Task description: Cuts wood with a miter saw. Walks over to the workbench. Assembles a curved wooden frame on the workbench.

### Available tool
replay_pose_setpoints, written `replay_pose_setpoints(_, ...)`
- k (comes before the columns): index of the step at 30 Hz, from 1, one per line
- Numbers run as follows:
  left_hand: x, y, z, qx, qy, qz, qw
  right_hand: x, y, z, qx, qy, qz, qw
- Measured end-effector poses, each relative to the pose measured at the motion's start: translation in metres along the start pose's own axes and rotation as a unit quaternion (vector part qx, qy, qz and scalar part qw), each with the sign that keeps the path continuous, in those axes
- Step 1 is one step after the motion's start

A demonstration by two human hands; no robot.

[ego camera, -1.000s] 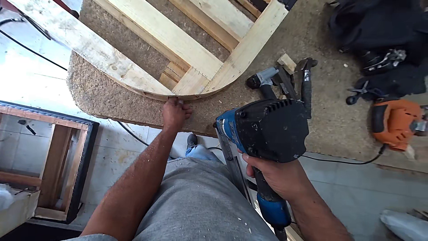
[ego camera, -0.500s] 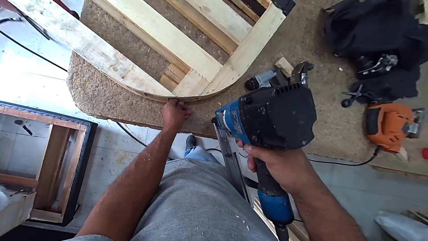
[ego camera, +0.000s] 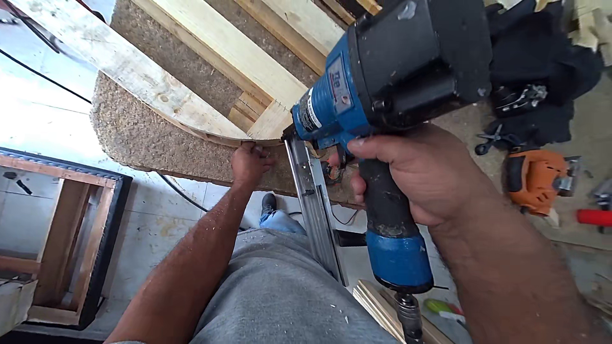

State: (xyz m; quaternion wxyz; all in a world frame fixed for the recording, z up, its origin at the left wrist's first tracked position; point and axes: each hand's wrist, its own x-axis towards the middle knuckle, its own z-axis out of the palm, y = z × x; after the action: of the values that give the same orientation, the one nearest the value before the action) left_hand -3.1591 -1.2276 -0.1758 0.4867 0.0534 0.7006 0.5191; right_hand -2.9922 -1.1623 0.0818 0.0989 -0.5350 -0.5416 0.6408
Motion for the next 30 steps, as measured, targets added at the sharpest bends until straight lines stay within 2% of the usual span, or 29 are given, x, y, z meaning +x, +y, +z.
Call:
replay_pose_setpoints(9,0.001,-0.001,-0.001,-0.008,-0.007,0.0,1.0,0.012,-0.015,0.022,-0.028,0.008,0.035,0.999)
replay_pose_setpoints(30,0.005,-0.006,-0.001,-0.014,-0.013,-0.003,1.0,0.016,-0.026,0.03,-0.06,0.016,0.017,0.998)
